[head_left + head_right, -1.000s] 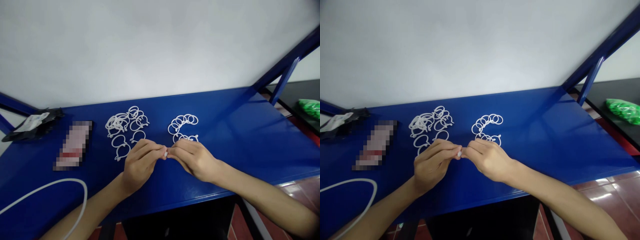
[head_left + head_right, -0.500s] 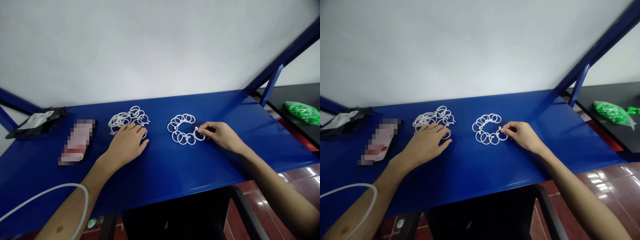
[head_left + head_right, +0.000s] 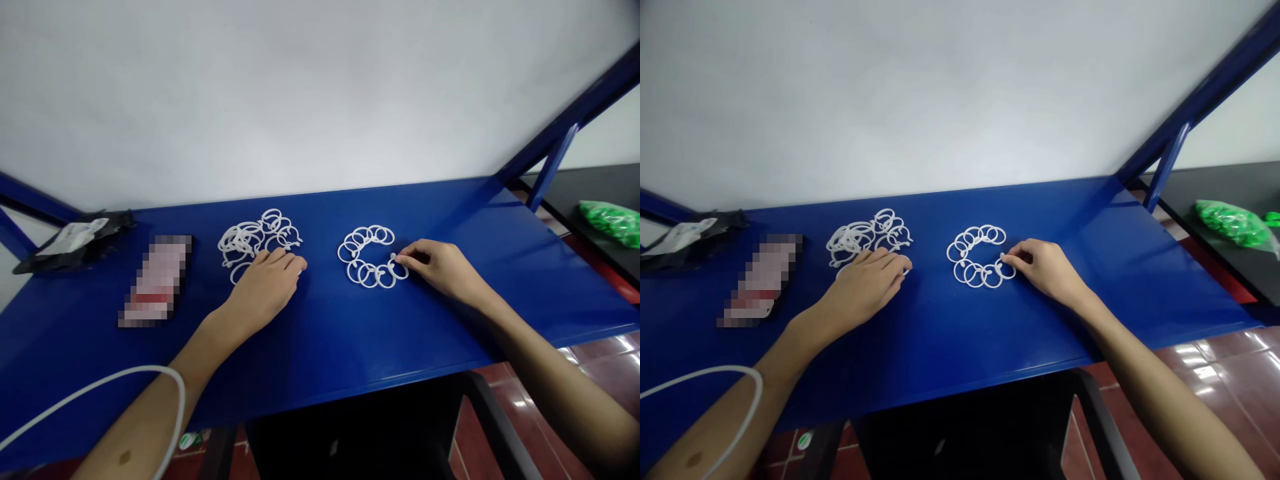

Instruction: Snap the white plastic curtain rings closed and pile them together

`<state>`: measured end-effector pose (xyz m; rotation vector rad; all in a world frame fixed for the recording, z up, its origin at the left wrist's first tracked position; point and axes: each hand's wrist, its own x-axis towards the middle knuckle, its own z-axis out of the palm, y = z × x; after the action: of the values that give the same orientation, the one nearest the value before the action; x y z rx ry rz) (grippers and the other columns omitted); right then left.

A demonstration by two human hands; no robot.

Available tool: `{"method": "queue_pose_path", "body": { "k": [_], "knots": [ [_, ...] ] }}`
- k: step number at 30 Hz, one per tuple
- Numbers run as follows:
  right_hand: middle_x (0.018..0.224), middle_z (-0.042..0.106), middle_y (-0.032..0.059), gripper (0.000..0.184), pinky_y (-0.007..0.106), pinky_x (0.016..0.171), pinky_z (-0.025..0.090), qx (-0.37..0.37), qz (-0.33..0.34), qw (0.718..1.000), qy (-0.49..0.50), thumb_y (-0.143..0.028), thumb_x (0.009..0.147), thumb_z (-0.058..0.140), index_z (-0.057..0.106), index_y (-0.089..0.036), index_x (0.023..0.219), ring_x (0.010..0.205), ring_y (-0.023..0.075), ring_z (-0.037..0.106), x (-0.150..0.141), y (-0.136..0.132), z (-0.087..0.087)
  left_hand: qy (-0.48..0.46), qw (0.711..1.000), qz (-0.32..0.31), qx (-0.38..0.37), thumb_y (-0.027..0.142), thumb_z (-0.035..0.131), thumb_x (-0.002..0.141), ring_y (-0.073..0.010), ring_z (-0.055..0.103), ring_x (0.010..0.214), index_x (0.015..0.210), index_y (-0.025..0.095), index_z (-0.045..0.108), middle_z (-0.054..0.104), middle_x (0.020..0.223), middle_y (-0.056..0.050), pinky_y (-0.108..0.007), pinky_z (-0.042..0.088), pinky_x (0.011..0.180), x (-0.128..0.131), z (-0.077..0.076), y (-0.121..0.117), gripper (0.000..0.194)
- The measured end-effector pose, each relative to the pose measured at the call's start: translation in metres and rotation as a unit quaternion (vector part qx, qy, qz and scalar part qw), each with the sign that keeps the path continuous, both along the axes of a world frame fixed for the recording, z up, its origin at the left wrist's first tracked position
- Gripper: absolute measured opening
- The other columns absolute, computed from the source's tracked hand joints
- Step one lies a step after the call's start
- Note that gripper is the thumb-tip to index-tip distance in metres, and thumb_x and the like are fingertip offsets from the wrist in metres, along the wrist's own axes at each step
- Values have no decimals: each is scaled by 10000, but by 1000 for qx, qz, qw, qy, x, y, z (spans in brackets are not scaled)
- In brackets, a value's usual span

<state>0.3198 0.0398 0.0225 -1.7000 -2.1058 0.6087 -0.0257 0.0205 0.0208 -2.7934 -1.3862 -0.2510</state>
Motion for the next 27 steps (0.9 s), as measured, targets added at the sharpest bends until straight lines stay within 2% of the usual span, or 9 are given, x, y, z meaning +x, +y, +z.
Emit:
{"method": "queue_pose_path", "body": {
  "k": [6,8,12,16,18,20,22,24,27],
  "knots": [
    [856,716,69,278,343,665,466,146,3,989,-5,-421,964,569,731,-209,887,700,190,623,-12,-2,21,-47,989,-84,111,113,421,997,-212,585,909,1024,167,629,698,990,-60,-355,453,830,11,4,-5,217],
    [865,713,63,275,324,653,463,155,37,987,26,-406,976,559,727,-205,894,712,179,622,-25,-5,30,-83,978,-130,139,109,438,999,-191,585,905,1021,184,629,700,1014,-48,-331,455,822,18,6,-11,207],
    [925,735,38,245,287,684,481,59,141,981,116,-408,969,583,732,-213,970,786,156,655,-61,-13,40,-123,952,-213,184,93,500,972,-171,586,889,961,206,629,702,987,-24,-313,454,770,30,8,-21,172],
    [820,724,10,247,258,627,480,-61,157,965,204,-421,945,612,724,-201,960,699,126,636,-86,-14,35,-114,934,-238,242,112,577,940,-168,580,872,884,202,624,703,935,-4,-332,465,783,33,9,-24,116],
    [772,713,2,240,248,605,484,-97,151,951,253,-422,919,646,709,-192,940,658,114,620,-91,-12,30,-110,928,-238,263,108,616,916,-171,585,861,880,188,624,707,918,-5,-343,476,796,31,9,-22,89],
    [743,705,-3,240,239,574,490,-108,132,937,304,-421,888,688,693,-185,935,616,103,610,-94,-10,26,-117,928,-224,273,87,632,896,-181,600,878,916,181,625,716,933,-12,-351,491,826,29,9,-21,97],
    [725,695,-10,252,233,561,509,-101,111,926,347,-408,871,715,689,-184,985,591,98,617,-95,-10,22,-170,933,-178,264,68,636,881,-185,615,902,966,177,610,714,954,-30,-354,507,857,30,7,-20,141],
    [738,697,-12,266,234,586,543,-83,100,917,377,-381,875,719,691,-193,1061,608,101,648,-96,-12,19,-265,934,-90,222,91,645,880,-181,629,916,995,174,587,698,949,-45,-342,523,858,33,5,-20,153],
    [792,719,-2,268,243,632,582,-55,100,913,391,-347,886,714,696,-209,1115,654,113,689,-98,-18,14,-377,920,52,93,180,643,912,-144,658,855,1010,186,592,692,910,-19,-286,545,801,38,1,-22,111]
  ]
}}
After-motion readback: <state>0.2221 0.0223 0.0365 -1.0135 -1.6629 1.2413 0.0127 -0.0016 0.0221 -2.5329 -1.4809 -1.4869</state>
